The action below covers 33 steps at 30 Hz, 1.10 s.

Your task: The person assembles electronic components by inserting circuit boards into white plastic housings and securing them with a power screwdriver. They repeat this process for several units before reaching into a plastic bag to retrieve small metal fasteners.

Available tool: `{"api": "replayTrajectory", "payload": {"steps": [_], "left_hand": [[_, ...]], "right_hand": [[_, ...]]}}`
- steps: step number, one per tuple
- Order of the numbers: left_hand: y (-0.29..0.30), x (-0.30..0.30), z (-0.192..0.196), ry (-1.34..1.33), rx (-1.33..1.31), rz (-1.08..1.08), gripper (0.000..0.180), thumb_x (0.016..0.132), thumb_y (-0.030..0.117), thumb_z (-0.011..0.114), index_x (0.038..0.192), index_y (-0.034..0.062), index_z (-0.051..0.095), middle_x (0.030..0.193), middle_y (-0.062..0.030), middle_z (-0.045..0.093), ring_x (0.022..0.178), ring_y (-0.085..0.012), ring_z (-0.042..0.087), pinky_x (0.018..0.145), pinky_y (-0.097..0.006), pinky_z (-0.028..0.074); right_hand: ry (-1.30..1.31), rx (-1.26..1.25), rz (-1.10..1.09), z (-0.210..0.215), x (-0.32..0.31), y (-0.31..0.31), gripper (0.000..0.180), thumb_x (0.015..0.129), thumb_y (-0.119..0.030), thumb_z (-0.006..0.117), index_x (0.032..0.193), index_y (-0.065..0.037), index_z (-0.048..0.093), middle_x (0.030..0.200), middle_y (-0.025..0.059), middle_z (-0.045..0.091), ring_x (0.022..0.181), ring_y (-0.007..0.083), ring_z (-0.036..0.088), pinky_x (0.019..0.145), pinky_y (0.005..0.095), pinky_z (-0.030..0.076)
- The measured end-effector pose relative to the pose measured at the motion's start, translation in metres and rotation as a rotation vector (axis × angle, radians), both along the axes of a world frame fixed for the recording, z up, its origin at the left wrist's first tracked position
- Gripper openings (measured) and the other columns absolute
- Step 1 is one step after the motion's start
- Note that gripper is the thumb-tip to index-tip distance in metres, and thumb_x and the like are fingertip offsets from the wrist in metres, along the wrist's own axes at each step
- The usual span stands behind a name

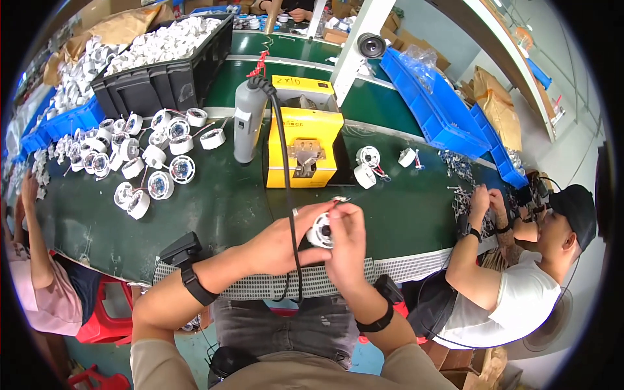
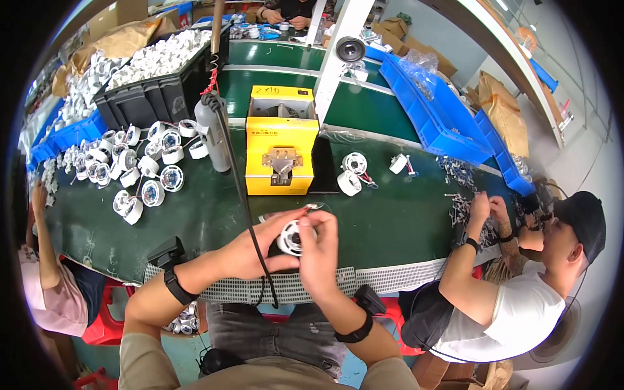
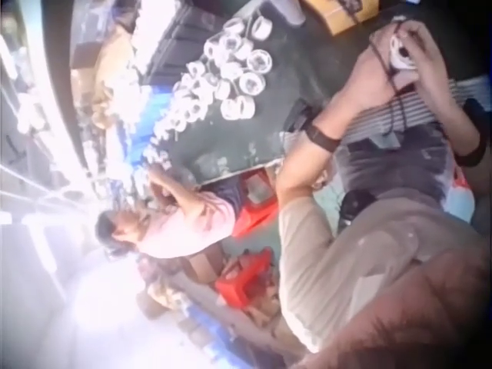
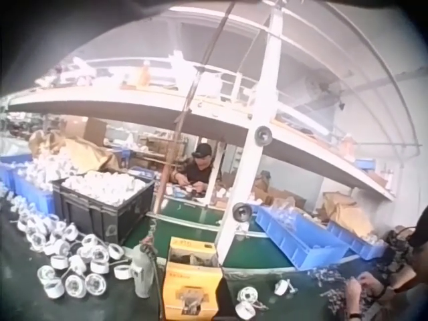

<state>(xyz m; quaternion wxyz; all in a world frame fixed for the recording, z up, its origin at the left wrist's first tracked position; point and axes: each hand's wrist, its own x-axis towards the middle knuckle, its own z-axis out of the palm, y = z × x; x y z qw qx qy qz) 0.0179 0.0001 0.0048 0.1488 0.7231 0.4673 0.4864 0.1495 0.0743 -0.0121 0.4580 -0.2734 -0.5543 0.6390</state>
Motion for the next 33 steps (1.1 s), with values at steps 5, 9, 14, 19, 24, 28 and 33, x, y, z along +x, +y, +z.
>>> {"api": "replayTrajectory", "payload": {"steps": [5, 9, 14, 19, 24, 28, 33], "left_hand": [[-0.004, -0.016, -0.001, -0.121, -0.129, 0.037, 0.069, 0.078, 0.016, 0.075, 0.134, 0.0013, 0.037, 0.115, -0.0140, 0.058, 0.102, -0.0277, 0.060, 0.090, -0.035, 0.047], [-0.006, -0.030, 0.012, -0.455, -0.468, -0.207, 0.063, 0.073, -0.001, 0.075, 0.129, 0.0013, 0.047, 0.110, -0.0049, 0.058, 0.097, -0.0116, 0.056, 0.088, -0.029, 0.048], [-0.010, -0.047, 0.018, -0.823, -0.607, -0.345, 0.061, 0.078, 0.001, 0.070, 0.132, 0.0007, 0.043, 0.116, -0.0068, 0.056, 0.108, -0.0146, 0.054, 0.093, -0.031, 0.046], [-0.008, -0.049, 0.017, -1.146, -0.621, -0.424, 0.055, 0.081, 0.003, 0.063, 0.130, 0.0017, 0.037, 0.119, -0.0119, 0.054, 0.111, -0.0226, 0.054, 0.092, -0.037, 0.045], [-0.008, -0.054, 0.014, -1.180, -0.565, -0.336, 0.054, 0.083, 0.007, 0.063, 0.131, 0.0040, 0.038, 0.117, -0.0101, 0.053, 0.107, -0.0211, 0.054, 0.087, -0.035, 0.047], [-0.003, -0.051, 0.010, -1.215, -0.526, -0.286, 0.043, 0.095, 0.021, 0.050, 0.133, 0.0032, 0.041, 0.113, -0.0088, 0.056, 0.102, -0.0190, 0.055, 0.082, -0.033, 0.047], [0.001, -0.042, 0.007, -1.280, -0.594, -0.161, 0.044, 0.102, 0.034, 0.035, 0.130, 0.0022, 0.047, 0.107, -0.0080, 0.060, 0.096, -0.0174, 0.057, 0.077, -0.031, 0.048]], "right_hand": [[-0.213, 0.387, -0.107, 0.019, -0.012, 0.007, 0.026, 0.091, -0.007, 0.055, 0.114, -0.002, 0.045, 0.106, 0.0080, 0.053, 0.098, 0.0172, 0.053, 0.088, 0.0325, 0.043], [-0.368, 0.763, 0.214, 0.066, -0.005, 0.036, 0.031, 0.091, -0.015, 0.055, 0.117, 0.003, 0.056, 0.109, 0.0148, 0.060, 0.097, 0.0231, 0.059, 0.085, 0.0344, 0.047], [-0.490, 0.577, 0.657, 0.077, -0.020, 0.052, 0.024, 0.094, -0.016, 0.055, 0.108, 0.001, 0.064, 0.090, 0.0099, 0.067, 0.075, 0.0144, 0.064, 0.070, 0.0276, 0.051], [-0.207, 0.060, 0.675, 0.045, -0.024, 0.063, 0.030, 0.090, -0.012, 0.062, 0.115, 0.003, 0.057, 0.089, 0.0058, 0.062, 0.074, 0.0107, 0.058, 0.066, 0.0253, 0.049], [-0.223, -0.083, 0.693, 0.027, -0.023, 0.068, 0.018, 0.092, -0.011, 0.059, 0.106, 0.000, 0.059, 0.087, 0.0043, 0.062, 0.072, 0.0104, 0.056, 0.063, 0.0241, 0.046], [-0.140, -0.043, 0.591, 0.027, -0.021, 0.066, 0.014, 0.092, -0.012, 0.058, 0.095, 0.000, 0.063, 0.073, 0.0026, 0.059, 0.066, 0.0084, 0.053, 0.061, 0.0230, 0.042], [-0.337, 0.491, 0.391, 0.027, -0.023, 0.047, 0.020, 0.087, -0.011, 0.063, 0.072, 0.002, 0.061, 0.068, 0.0013, 0.054, 0.063, 0.0078, 0.047, 0.058, 0.0243, 0.037]]}}
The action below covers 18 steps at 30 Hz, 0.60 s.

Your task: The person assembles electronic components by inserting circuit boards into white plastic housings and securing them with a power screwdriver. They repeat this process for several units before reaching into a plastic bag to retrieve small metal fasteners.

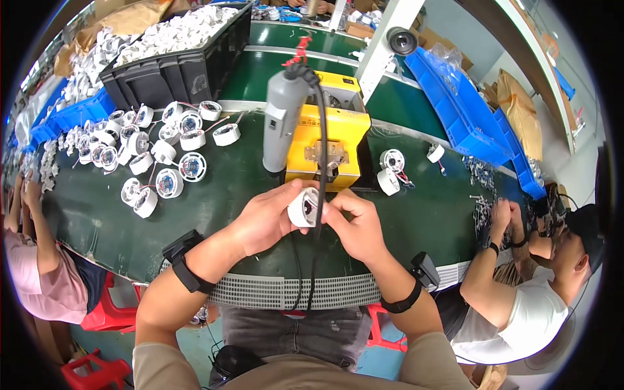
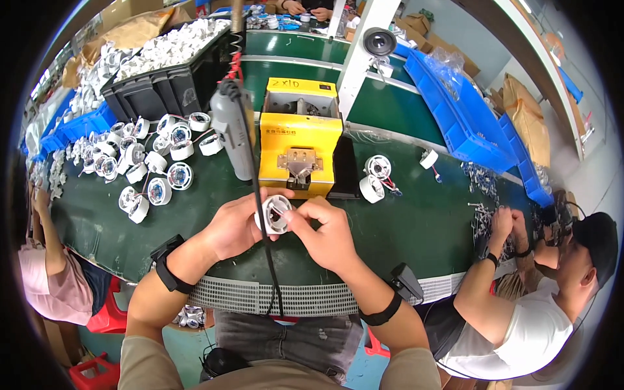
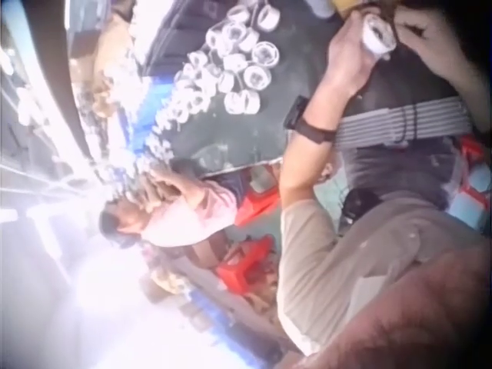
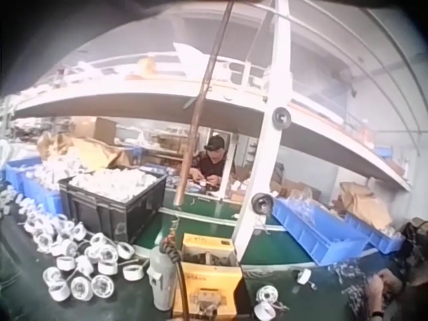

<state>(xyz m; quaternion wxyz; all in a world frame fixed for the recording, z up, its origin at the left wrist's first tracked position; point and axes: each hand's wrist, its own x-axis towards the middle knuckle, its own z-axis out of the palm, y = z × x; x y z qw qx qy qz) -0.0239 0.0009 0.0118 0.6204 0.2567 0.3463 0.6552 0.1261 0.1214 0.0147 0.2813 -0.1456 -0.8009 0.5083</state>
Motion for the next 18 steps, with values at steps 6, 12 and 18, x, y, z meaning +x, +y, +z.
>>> {"api": "replayTrajectory", "payload": {"steps": [6, 12, 18], "left_hand": [[-0.001, 0.004, 0.002, -0.081, -0.020, 0.034, 0.042, 0.102, 0.032, 0.035, 0.129, 0.0027, 0.048, 0.108, -0.0079, 0.061, 0.097, -0.0165, 0.061, 0.080, -0.032, 0.051], [0.004, 0.010, -0.007, -0.017, -0.002, 0.088, 0.044, 0.101, 0.033, 0.037, 0.131, 0.0020, 0.045, 0.112, -0.0080, 0.059, 0.100, -0.0174, 0.060, 0.088, -0.035, 0.051], [0.006, 0.013, -0.015, -0.034, 0.063, 0.114, 0.046, 0.100, 0.032, 0.043, 0.134, 0.0024, 0.042, 0.119, -0.0083, 0.056, 0.108, -0.0193, 0.057, 0.094, -0.037, 0.048]], "right_hand": [[0.037, 0.200, -0.088, -0.003, -0.003, -0.001, 0.019, 0.082, -0.010, 0.068, 0.069, 0.000, 0.059, 0.063, 0.0050, 0.051, 0.060, 0.0147, 0.047, 0.055, 0.0296, 0.036], [0.110, 0.423, -0.185, 0.005, -0.005, -0.005, 0.017, 0.079, -0.007, 0.069, 0.068, 0.000, 0.058, 0.059, 0.0055, 0.050, 0.057, 0.0186, 0.046, 0.052, 0.0317, 0.036], [0.095, 0.351, -0.187, -0.001, -0.005, -0.004, 0.015, 0.083, -0.006, 0.066, 0.071, 0.002, 0.059, 0.062, 0.0053, 0.052, 0.059, 0.0146, 0.047, 0.055, 0.0272, 0.038]]}}
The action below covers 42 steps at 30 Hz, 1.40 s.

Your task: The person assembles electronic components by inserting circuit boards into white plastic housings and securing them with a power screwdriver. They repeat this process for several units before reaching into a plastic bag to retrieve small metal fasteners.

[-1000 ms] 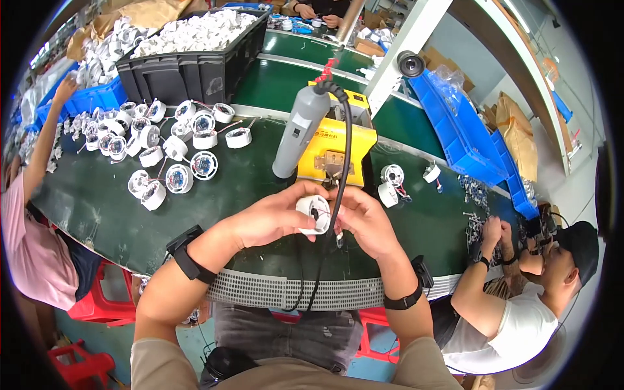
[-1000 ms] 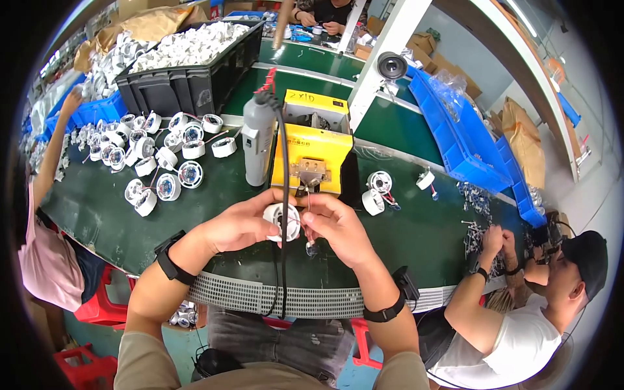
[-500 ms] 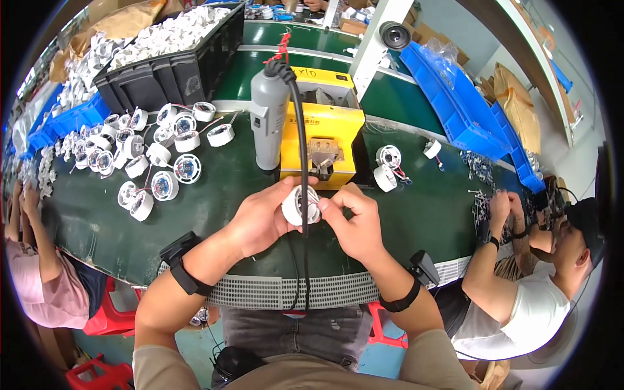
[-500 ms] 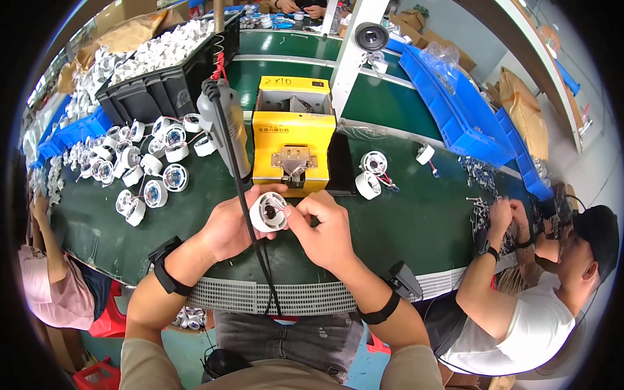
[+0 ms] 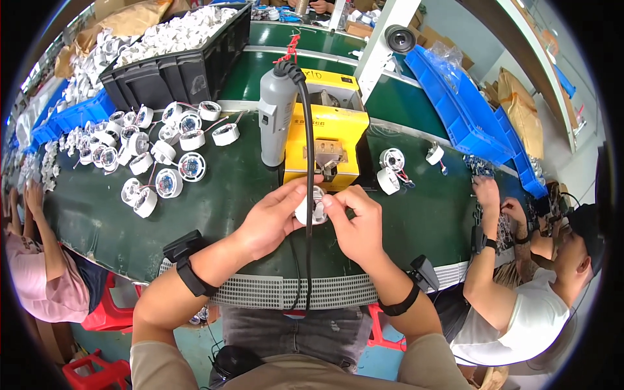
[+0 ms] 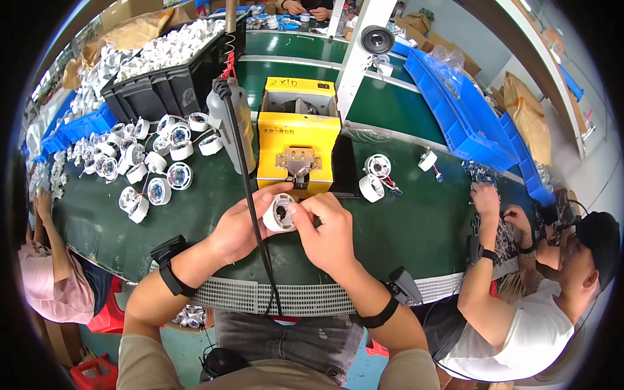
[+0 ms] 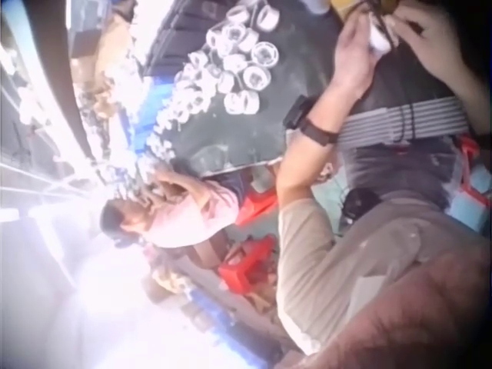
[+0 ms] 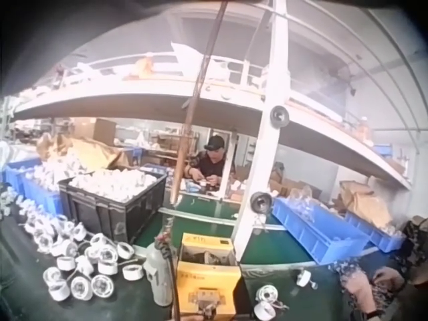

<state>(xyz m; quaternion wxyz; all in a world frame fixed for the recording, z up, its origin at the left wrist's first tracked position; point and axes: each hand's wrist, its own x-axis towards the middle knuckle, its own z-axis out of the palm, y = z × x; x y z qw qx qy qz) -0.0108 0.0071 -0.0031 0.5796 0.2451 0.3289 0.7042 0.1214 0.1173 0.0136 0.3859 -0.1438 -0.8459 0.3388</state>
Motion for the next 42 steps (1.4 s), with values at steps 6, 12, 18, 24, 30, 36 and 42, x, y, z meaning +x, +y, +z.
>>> {"api": "replayTrajectory", "payload": {"steps": [6, 12, 18, 24, 30, 36, 42], "left_hand": [[-0.001, 0.003, 0.007, -0.059, -0.010, 0.056, 0.046, 0.100, 0.029, 0.044, 0.138, 0.0039, 0.039, 0.122, -0.0062, 0.055, 0.111, -0.0168, 0.055, 0.096, -0.033, 0.046], [0.000, 0.005, -0.003, 0.030, 0.016, 0.072, 0.045, 0.099, 0.027, 0.045, 0.138, 0.0046, 0.040, 0.122, -0.0062, 0.055, 0.109, -0.0160, 0.055, 0.094, -0.032, 0.048], [-0.002, 0.001, 0.001, -0.027, -0.014, 0.054, 0.044, 0.100, 0.028, 0.043, 0.137, 0.0044, 0.040, 0.121, -0.0067, 0.055, 0.110, -0.0167, 0.055, 0.095, -0.034, 0.048], [-0.001, 0.003, 0.007, -0.030, -0.011, 0.050, 0.042, 0.102, 0.028, 0.038, 0.135, 0.0029, 0.040, 0.114, -0.0062, 0.056, 0.104, -0.0151, 0.058, 0.092, -0.032, 0.050], [-0.002, 0.006, 0.012, 0.016, -0.021, 0.063, 0.043, 0.101, 0.028, 0.040, 0.135, 0.0016, 0.039, 0.117, -0.0082, 0.055, 0.110, -0.0180, 0.056, 0.097, -0.035, 0.046], [-0.001, 0.010, 0.013, 0.037, -0.004, 0.060, 0.042, 0.101, 0.022, 0.040, 0.137, 0.0012, 0.037, 0.118, -0.0096, 0.055, 0.109, -0.0196, 0.056, 0.097, -0.036, 0.046], [-0.001, 0.014, 0.007, 0.075, -0.003, 0.113, 0.038, 0.100, 0.018, 0.044, 0.133, 0.0007, 0.043, 0.121, -0.0105, 0.056, 0.107, -0.0206, 0.058, 0.097, -0.036, 0.046]], "right_hand": [[0.021, -0.262, 0.049, -0.004, 0.003, 0.004, 0.017, 0.088, -0.010, 0.063, 0.076, 0.002, 0.060, 0.070, 0.0063, 0.055, 0.065, 0.0128, 0.050, 0.062, 0.0249, 0.040], [-0.069, -0.143, 0.069, -0.003, -0.001, 0.000, 0.016, 0.087, -0.010, 0.063, 0.076, 0.001, 0.061, 0.070, 0.0077, 0.056, 0.067, 0.0168, 0.052, 0.063, 0.0279, 0.041], [-0.049, -0.048, 0.088, 0.000, -0.001, 0.004, 0.014, 0.083, -0.011, 0.066, 0.075, 0.000, 0.061, 0.071, 0.0091, 0.056, 0.067, 0.0231, 0.053, 0.062, 0.0322, 0.042], [0.004, -0.006, 0.062, 0.001, 0.001, 0.006, 0.015, 0.082, -0.007, 0.066, 0.071, 0.000, 0.059, 0.068, 0.0076, 0.054, 0.067, 0.0210, 0.050, 0.062, 0.0310, 0.040], [0.002, -0.171, 0.112, 0.000, 0.000, 0.005, 0.019, 0.085, -0.015, 0.065, 0.073, 0.000, 0.061, 0.070, 0.0079, 0.053, 0.068, 0.0204, 0.052, 0.062, 0.0312, 0.040], [-0.090, -0.503, 0.220, -0.002, 0.004, 0.011, 0.027, 0.091, -0.022, 0.058, 0.076, 0.000, 0.063, 0.074, 0.0052, 0.059, 0.068, 0.0114, 0.055, 0.065, 0.0275, 0.042], [-0.078, -0.423, 0.132, 0.001, 0.004, 0.005, 0.020, 0.088, -0.018, 0.063, 0.081, 0.000, 0.063, 0.076, 0.0066, 0.060, 0.066, 0.0149, 0.058, 0.063, 0.0294, 0.045]]}}
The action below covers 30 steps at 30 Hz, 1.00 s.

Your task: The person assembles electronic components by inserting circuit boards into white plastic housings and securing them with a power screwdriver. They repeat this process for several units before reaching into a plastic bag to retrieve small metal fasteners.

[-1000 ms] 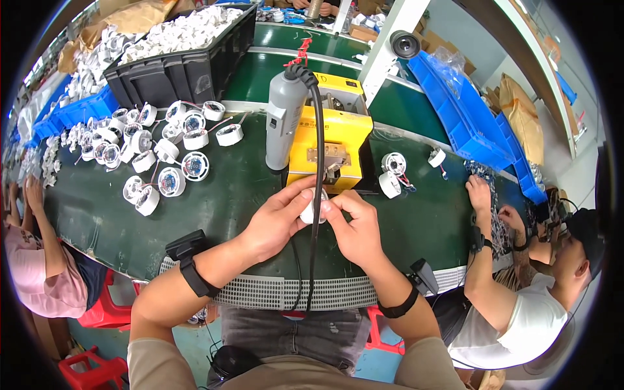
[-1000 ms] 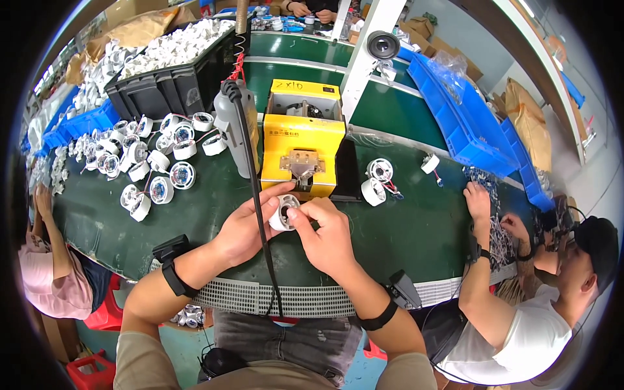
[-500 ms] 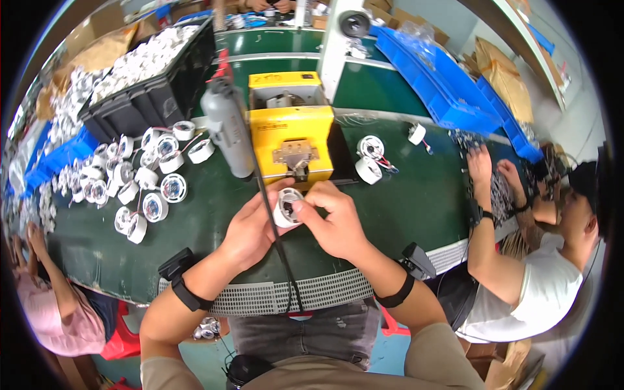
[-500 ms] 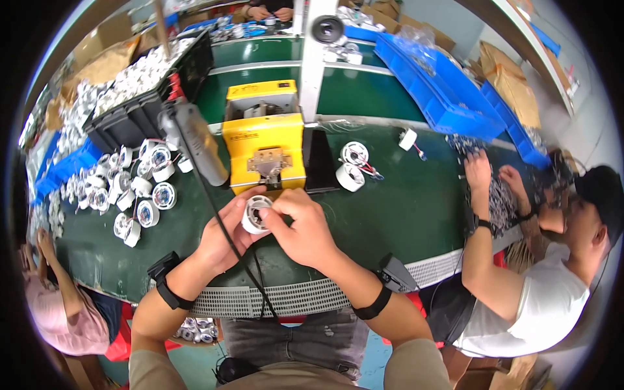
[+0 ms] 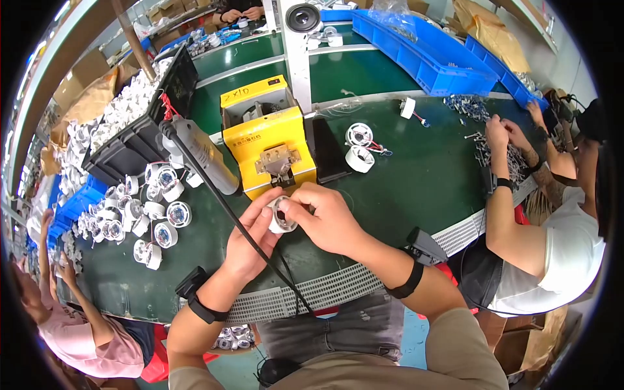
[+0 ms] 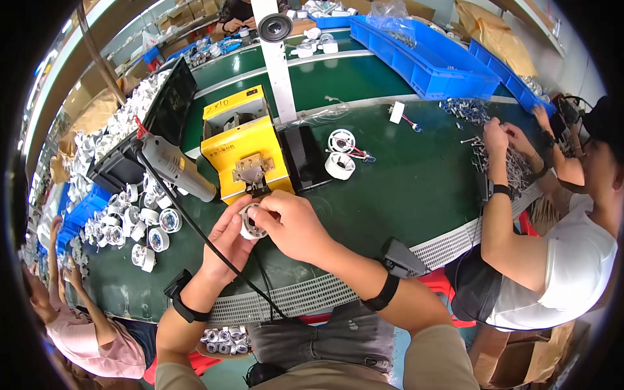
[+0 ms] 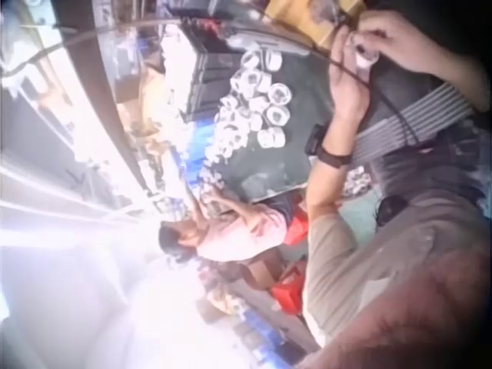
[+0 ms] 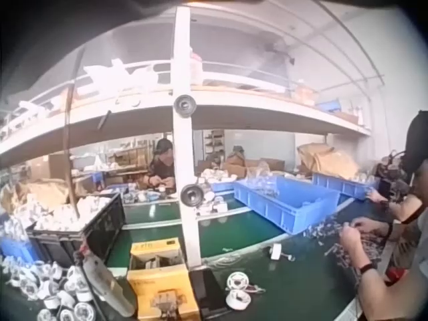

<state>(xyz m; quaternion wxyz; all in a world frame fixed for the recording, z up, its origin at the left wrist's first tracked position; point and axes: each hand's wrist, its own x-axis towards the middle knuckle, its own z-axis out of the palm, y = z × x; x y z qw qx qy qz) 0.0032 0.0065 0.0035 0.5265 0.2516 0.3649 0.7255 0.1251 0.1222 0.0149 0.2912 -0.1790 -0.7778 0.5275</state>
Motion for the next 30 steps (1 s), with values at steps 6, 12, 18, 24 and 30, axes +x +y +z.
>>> {"api": "replayTrajectory", "payload": {"steps": [6, 12, 18, 24, 30], "left_hand": [[-0.002, -0.008, 0.001, -0.072, 0.098, 0.080, 0.033, 0.098, 0.018, 0.046, 0.128, 0.0024, 0.049, 0.120, -0.0121, 0.058, 0.110, -0.0241, 0.057, 0.096, -0.038, 0.047], [-0.005, -0.010, -0.001, -0.033, 0.229, 0.135, 0.030, 0.097, 0.012, 0.046, 0.126, 0.0047, 0.049, 0.129, -0.0139, 0.052, 0.120, -0.0265, 0.051, 0.098, -0.039, 0.045], [-0.007, -0.005, 0.005, 0.031, 0.311, -0.009, 0.042, 0.096, 0.011, 0.048, 0.136, 0.0032, 0.040, 0.138, -0.0144, 0.042, 0.128, -0.0263, 0.042, 0.104, -0.041, 0.037], [-0.008, 0.000, 0.012, 0.011, 0.294, -0.122, 0.046, 0.096, 0.011, 0.046, 0.140, 0.0034, 0.036, 0.139, -0.0112, 0.041, 0.120, -0.0222, 0.046, 0.099, -0.039, 0.039], [-0.009, 0.001, 0.006, 0.033, 0.293, -0.113, 0.049, 0.097, 0.014, 0.042, 0.144, 0.0057, 0.030, 0.146, -0.0142, 0.033, 0.130, -0.0256, 0.040, 0.106, -0.039, 0.034]], "right_hand": [[0.162, 0.396, -0.102, 0.016, 0.009, 0.005, 0.018, 0.075, -0.003, 0.071, 0.090, -0.004, 0.061, 0.096, 0.0091, 0.055, 0.076, 0.0209, 0.060, 0.066, 0.0327, 0.049], [0.236, 0.482, -0.028, 0.018, 0.011, 0.004, 0.018, 0.080, -0.004, 0.068, 0.097, -0.003, 0.068, 0.088, 0.0107, 0.068, 0.075, 0.0255, 0.064, 0.069, 0.0297, 0.051], [0.302, 0.137, 0.182, 0.009, 0.003, 0.000, 0.017, 0.083, -0.004, 0.068, 0.100, -0.002, 0.069, 0.092, 0.0099, 0.068, 0.073, 0.0127, 0.062, 0.062, 0.0235, 0.048], [0.240, -0.268, 0.077, 0.005, 0.004, -0.014, 0.019, 0.077, 0.005, 0.071, 0.095, 0.002, 0.067, 0.084, 0.0074, 0.066, 0.064, 0.0105, 0.062, 0.054, 0.0212, 0.050], [0.270, 0.042, 0.052, 0.004, 0.004, -0.011, 0.018, 0.075, 0.006, 0.073, 0.092, 0.002, 0.066, 0.084, 0.0064, 0.062, 0.068, 0.0121, 0.063, 0.060, 0.0237, 0.053]]}}
